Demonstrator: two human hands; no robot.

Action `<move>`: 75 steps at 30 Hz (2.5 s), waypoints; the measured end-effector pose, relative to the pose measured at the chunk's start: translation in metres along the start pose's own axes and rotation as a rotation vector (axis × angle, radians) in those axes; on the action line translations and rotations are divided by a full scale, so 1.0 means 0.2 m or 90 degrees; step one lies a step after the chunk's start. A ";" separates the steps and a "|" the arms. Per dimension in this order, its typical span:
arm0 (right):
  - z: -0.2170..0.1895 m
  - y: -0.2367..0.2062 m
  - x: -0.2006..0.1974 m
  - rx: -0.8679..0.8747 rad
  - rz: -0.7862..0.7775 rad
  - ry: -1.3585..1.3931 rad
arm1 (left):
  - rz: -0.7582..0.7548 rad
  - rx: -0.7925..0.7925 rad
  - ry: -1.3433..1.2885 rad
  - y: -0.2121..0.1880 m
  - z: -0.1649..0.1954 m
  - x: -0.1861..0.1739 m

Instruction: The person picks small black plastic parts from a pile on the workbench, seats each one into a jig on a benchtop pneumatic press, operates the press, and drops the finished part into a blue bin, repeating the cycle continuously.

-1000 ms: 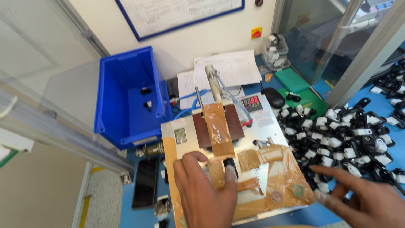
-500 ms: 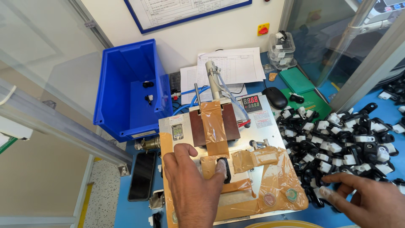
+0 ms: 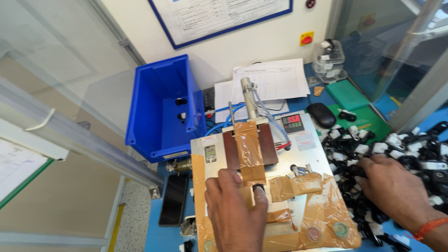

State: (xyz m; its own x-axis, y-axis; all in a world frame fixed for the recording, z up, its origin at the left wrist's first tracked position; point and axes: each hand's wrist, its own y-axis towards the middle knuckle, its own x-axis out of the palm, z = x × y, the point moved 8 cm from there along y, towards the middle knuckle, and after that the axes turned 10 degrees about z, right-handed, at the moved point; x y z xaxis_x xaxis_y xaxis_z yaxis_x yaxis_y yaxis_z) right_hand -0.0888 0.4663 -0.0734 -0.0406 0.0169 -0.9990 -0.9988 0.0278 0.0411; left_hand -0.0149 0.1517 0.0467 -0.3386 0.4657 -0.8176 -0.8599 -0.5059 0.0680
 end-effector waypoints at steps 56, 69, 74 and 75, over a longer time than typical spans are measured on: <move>-0.02 -0.81 0.29 0.017 -0.425 0.112 | -0.040 0.566 0.084 -0.09 0.18 -0.06; -0.08 -0.84 0.08 0.251 -0.548 0.609 | -0.045 0.643 0.050 -0.09 0.17 -0.05; -0.04 -0.84 0.02 0.236 -0.520 1.060 | -0.011 0.685 0.037 -0.10 0.16 -0.04; -0.04 -0.85 0.00 0.236 -0.523 1.062 | -0.011 0.687 0.049 -0.10 0.15 -0.04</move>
State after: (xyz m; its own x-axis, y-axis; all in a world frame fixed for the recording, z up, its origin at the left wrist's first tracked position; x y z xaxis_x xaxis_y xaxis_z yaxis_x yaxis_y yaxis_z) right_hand 0.0809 0.4538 -0.0798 0.1669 -0.9545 0.2470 -0.7361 -0.2873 -0.6129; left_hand -0.0070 0.1801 0.0686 -0.3311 0.4012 -0.8540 -0.7595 0.4238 0.4936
